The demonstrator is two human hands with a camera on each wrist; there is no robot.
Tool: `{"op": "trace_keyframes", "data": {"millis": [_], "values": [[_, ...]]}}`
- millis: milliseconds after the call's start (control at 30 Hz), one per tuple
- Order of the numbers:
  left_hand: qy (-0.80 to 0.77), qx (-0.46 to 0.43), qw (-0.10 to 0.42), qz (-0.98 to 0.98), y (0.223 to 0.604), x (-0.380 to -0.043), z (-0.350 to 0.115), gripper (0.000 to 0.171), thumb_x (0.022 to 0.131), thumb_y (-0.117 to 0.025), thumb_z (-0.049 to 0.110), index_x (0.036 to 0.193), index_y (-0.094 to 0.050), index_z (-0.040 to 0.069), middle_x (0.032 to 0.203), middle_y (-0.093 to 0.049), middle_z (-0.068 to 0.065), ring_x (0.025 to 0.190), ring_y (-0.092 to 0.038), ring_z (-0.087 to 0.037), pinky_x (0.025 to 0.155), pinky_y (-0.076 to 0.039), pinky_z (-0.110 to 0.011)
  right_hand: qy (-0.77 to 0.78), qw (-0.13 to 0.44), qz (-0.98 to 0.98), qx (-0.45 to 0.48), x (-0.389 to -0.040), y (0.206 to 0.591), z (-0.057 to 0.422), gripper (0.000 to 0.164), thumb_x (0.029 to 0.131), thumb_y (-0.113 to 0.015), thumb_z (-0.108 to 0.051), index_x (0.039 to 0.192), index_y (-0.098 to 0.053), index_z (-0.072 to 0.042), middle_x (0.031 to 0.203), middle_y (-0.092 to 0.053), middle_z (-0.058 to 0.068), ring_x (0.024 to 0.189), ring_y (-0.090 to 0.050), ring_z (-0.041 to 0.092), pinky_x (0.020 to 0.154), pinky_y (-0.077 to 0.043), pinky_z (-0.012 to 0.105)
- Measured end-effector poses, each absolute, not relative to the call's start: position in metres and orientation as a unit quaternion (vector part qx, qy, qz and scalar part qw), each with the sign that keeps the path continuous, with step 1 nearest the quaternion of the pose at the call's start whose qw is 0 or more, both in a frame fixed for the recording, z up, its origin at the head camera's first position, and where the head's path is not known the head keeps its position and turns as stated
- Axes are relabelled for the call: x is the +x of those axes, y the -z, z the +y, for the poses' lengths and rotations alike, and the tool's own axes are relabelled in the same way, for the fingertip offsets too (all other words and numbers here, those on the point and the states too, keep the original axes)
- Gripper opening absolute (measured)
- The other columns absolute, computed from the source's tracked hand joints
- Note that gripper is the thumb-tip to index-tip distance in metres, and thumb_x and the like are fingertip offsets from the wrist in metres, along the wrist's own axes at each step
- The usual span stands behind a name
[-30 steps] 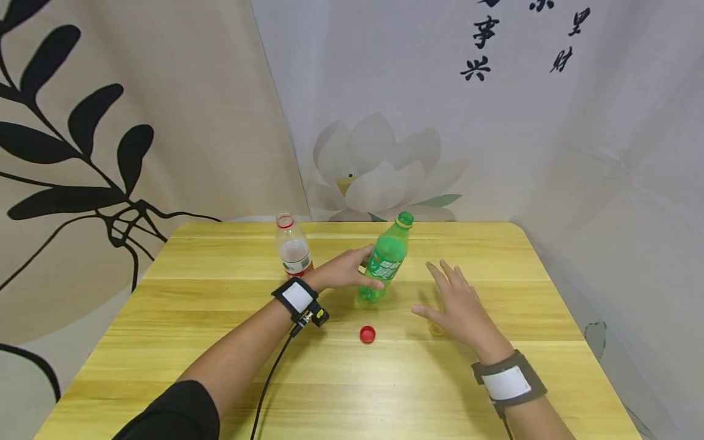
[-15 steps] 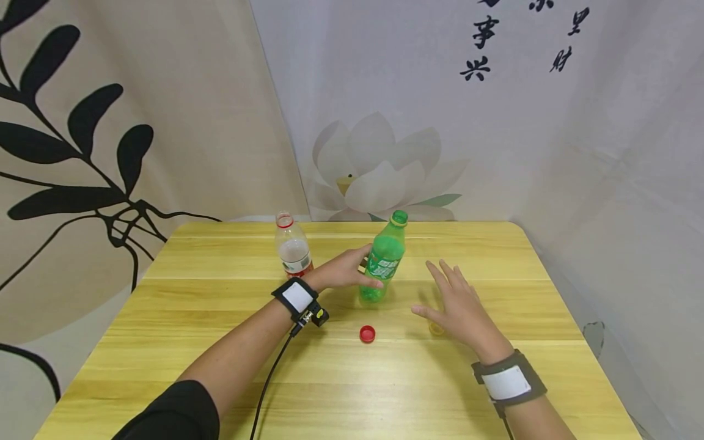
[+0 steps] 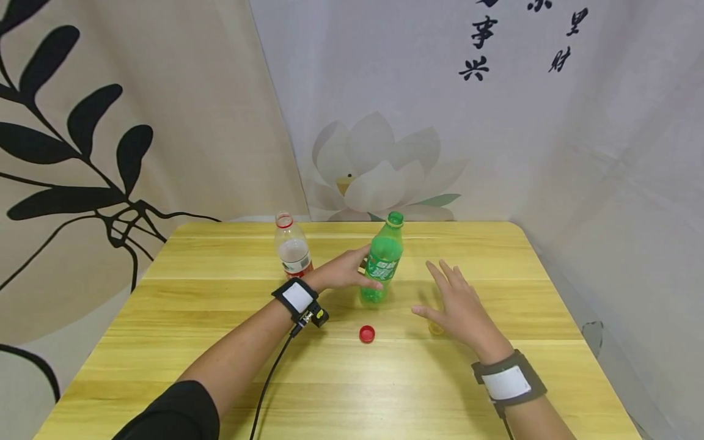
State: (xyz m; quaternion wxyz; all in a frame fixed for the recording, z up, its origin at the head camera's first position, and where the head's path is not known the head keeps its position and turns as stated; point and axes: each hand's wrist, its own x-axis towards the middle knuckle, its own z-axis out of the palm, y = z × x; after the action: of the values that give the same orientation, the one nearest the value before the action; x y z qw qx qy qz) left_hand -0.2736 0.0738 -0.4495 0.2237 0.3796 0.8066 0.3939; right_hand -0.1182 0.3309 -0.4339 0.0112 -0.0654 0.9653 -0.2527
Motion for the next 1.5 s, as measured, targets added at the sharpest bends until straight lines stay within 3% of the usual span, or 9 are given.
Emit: {"op": "trace_keyframes", "data": {"millis": [867, 1500], "values": [[-0.397, 0.378, 0.221, 0.807, 0.4512, -0.2731, 0.0677, 0.095, 0.087, -0.087, 0.031, 0.162, -0.029, 0.02, 0.141, -0.063, -0.004, 0.136, -0.055, -0.02, 0.115, -0.044, -0.041, 0.251, 0.007, 0.965, -0.068, -0.1174, 0.4334, 0.3298, 0.1, 0.094, -0.072, -0.056, 0.166, -0.02, -0.01, 0.168, -0.016, 0.03, 0.151, -0.016, 0.06, 0.109, -0.025, 0.081], [-0.407, 0.383, 0.228, 0.798, 0.4512, -0.2698, 0.0646, 0.092, 0.085, -0.088, 0.028, 0.159, -0.034, 0.022, 0.141, -0.064, -0.002, 0.135, -0.056, -0.02, 0.116, -0.043, -0.041, 0.266, 0.017, 0.962, -0.063, -0.116, 0.4334, 0.3298, 0.1, 0.094, -0.069, -0.059, 0.167, -0.018, -0.014, 0.17, -0.013, 0.028, 0.151, -0.017, 0.059, 0.109, -0.028, 0.08]]}}
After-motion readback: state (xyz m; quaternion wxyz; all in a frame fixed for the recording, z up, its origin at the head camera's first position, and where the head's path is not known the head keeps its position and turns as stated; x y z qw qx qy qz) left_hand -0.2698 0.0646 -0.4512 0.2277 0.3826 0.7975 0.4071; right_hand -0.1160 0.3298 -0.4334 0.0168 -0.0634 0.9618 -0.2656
